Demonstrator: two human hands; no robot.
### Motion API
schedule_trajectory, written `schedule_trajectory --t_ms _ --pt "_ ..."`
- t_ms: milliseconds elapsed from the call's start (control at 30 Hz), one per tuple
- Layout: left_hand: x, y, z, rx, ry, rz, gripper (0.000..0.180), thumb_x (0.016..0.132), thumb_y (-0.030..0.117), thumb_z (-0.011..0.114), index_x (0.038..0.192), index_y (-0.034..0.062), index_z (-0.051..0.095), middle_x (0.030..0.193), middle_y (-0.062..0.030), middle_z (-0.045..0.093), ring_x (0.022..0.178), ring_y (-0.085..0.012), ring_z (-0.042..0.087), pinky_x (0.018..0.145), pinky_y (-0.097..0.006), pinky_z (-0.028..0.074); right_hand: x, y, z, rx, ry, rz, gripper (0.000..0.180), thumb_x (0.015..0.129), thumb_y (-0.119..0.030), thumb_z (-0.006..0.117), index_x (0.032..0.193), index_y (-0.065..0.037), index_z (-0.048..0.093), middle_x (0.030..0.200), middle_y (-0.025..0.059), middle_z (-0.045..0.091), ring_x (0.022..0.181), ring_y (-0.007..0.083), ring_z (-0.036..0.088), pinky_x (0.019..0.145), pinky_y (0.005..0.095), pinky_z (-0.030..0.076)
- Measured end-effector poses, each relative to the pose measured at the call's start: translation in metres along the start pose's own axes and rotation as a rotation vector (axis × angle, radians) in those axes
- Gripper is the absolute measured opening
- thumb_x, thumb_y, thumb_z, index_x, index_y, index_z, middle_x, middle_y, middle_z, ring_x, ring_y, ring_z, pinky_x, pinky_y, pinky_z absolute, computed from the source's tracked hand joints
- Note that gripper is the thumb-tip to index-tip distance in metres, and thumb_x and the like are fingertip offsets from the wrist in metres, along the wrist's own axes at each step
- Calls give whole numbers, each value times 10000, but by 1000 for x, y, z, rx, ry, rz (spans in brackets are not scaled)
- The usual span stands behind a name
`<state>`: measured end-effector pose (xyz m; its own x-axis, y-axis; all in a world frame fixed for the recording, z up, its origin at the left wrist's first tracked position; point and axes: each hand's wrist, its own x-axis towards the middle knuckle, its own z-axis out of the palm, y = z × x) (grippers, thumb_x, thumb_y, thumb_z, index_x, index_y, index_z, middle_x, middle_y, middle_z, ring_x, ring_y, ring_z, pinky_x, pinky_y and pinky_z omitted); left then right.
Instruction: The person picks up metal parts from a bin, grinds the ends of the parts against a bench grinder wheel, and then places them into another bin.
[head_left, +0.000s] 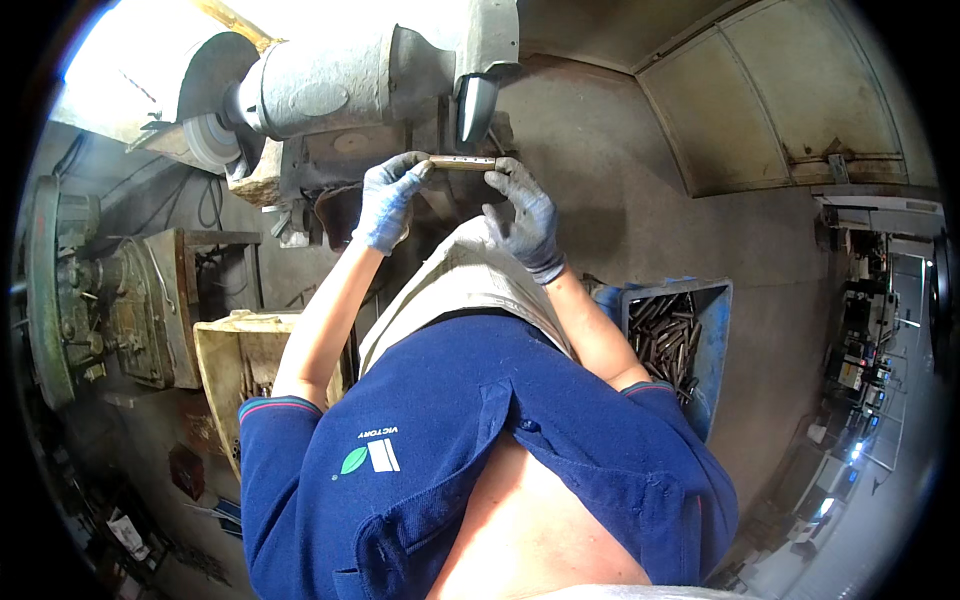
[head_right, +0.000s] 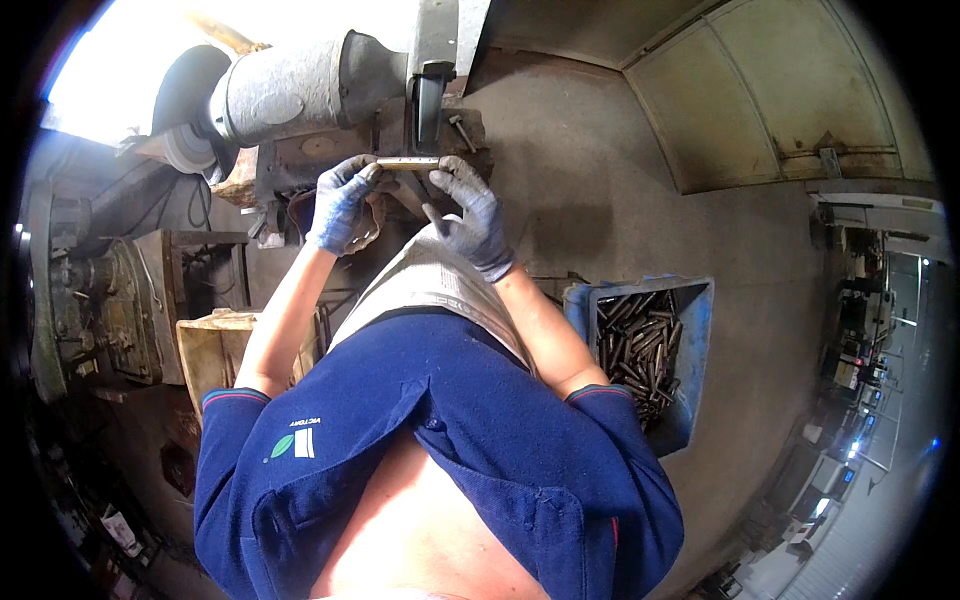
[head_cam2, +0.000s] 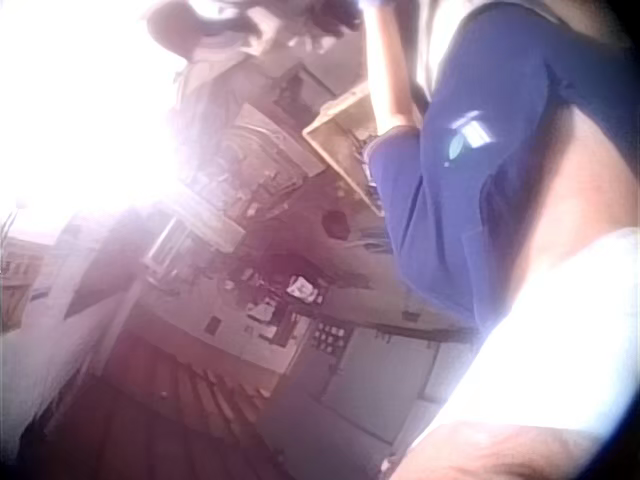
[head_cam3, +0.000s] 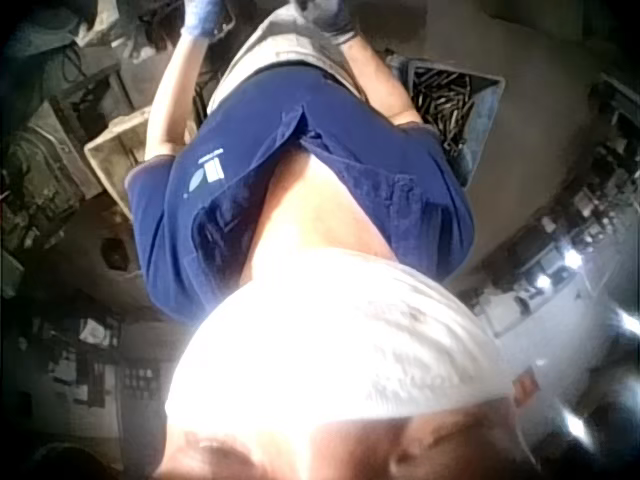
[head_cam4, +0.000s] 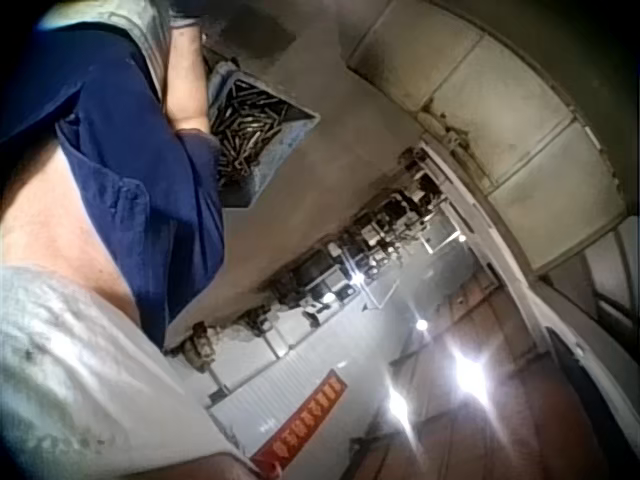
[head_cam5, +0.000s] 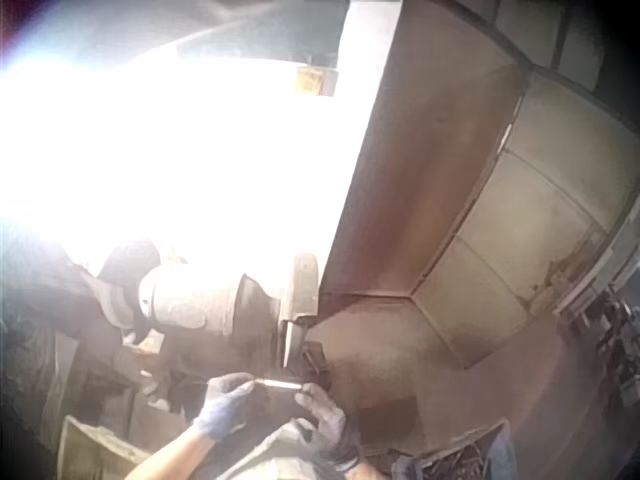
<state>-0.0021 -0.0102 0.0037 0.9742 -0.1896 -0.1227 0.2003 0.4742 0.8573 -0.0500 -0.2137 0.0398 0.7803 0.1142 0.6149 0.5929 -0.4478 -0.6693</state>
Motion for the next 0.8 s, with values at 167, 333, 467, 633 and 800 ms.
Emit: schedule_trajectory --t_ms 167,333,467,633,800 --pt "26 -22 14 44 109 -118 112 870 59 581 934 -24 619 803 -102 663 663 -146 619 638 -244 497 -6 52 12 151 41 305 188 788 -42 662 973 -7 669 1025 112 644 1024 200 591 894 298 457" --pt "51 -44 24 104 165 -157 121 864 59 592 940 -28 627 792 -90 665 667 -152 627 632 -252 504 -7 82 7 229 56 464 128 816 -78 653 914 1 678 896 87 666 849 153 621 752 264 479" --pt "60 -52 22 108 165 -175 109 860 57 597 920 -25 635 784 -89 664 661 -152 626 637 -251 509 -14 98 12 328 85 601 126 828 -123 657 888 -15 685 818 52 671 789 102 598 711 258 471" --pt "58 -40 12 109 241 -212 99 858 58 600 912 -16 637 780 -80 659 649 -149 619 609 -256 508 -13 100 35 390 95 637 177 831 -165 668 923 -15 688 839 36 680 780 79 582 723 250 473" --pt "66 -50 -22 173 285 -141 99 863 73 600 912 -5 636 772 -76 655 643 -135 607 583 -259 502 -7 95 58 515 110 701 190 834 -171 668 947 -20 692 856 34 684 814 71 583 741 237 474"
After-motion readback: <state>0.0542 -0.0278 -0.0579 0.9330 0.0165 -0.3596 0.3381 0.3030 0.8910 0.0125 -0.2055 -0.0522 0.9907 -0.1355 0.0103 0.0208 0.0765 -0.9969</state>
